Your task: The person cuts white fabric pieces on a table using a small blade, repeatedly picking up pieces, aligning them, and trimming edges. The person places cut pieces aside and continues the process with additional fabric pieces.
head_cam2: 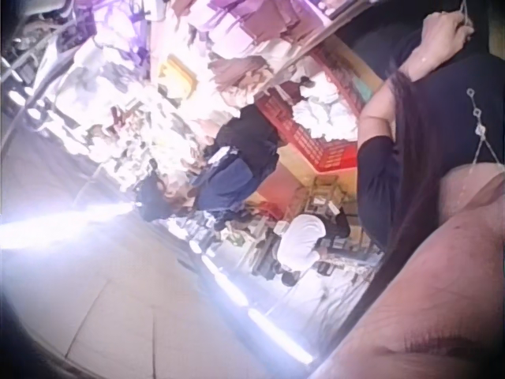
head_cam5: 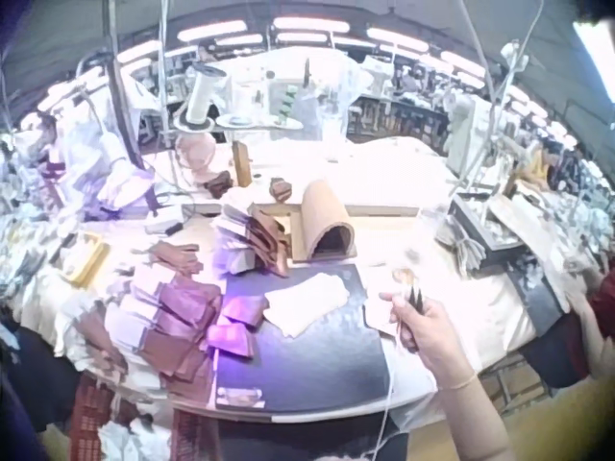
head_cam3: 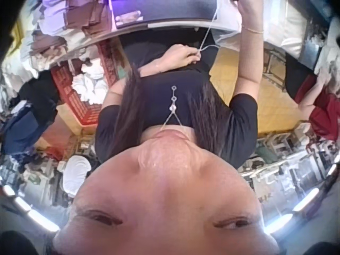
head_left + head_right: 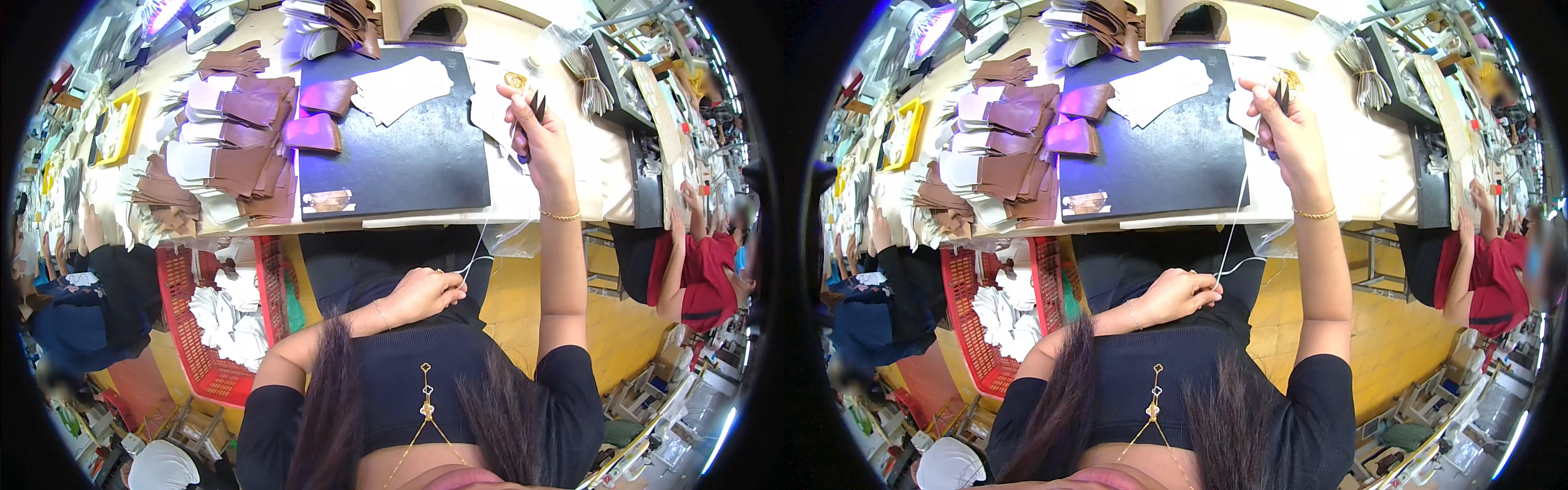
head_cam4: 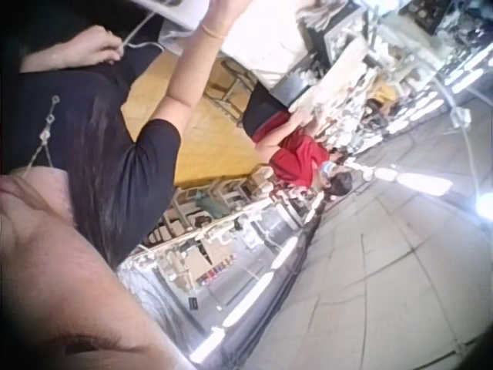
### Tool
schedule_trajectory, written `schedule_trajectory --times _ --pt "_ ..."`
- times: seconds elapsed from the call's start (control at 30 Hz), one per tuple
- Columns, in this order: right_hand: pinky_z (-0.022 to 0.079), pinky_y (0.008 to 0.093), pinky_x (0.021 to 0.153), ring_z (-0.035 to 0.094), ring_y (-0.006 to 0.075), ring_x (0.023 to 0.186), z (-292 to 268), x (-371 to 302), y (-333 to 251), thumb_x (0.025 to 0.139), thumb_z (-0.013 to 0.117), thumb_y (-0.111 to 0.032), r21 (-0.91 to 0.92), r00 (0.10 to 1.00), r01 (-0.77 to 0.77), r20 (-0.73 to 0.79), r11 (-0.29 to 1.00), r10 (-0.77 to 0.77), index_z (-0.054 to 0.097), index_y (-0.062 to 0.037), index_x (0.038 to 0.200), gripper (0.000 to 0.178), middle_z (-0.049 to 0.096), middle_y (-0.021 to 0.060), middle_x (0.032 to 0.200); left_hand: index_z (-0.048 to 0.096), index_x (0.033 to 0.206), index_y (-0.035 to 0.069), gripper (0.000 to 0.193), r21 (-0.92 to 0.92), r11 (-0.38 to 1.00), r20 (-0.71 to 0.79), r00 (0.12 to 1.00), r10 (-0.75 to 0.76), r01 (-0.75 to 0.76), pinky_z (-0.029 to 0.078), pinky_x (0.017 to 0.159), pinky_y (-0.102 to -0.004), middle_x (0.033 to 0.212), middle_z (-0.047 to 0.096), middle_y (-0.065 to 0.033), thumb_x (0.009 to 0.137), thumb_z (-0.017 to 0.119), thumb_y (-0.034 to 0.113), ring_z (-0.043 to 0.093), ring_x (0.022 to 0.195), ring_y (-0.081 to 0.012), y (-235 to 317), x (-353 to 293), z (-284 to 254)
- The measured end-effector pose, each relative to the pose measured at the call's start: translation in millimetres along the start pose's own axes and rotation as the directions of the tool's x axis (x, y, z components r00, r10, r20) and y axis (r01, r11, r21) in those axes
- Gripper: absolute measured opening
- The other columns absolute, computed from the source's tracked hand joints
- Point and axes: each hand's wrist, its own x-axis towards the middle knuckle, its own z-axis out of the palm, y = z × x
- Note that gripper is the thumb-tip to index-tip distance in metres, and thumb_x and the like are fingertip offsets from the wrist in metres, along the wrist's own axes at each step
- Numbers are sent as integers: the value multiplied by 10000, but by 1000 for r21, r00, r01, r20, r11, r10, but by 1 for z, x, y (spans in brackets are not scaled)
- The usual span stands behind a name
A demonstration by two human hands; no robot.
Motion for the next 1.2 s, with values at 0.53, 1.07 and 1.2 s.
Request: schedule_trajectory --times 0.53,1.07,1.2 --pt "325 163 492 423 1 580 -54 -16 -23 981 740 -261 135 948 272 -209 953 -241 726 5 1186 336 594 -41 787 679 1226 37 500 199 958 181 968 173 -208 549 926 -428 1140 725 -189 924 710 433 693 1074 -355 14 12 30" --pt "379 250 592 620 130 786 -189 -144 -93 992 708 -190 131 690 718 -263 684 -674 682 -12 1146 237 583 29 1027 577 1418 53 479 679 565 -655 735 177 469 389 1153 -490 1490 518 -220 995 640 269 472 1402 -398 -44 162 -179" --pt "355 253 571 524 106 628 -197 -158 -89 1001 696 -265 64 599 799 -158 597 -785 691 -39 1061 234 576 40 987 699 1235 39 353 680 613 -658 704 269 402 461 1055 -475 1320 627 -193 937 696 230 571 1267 -357 -45 174 -214"
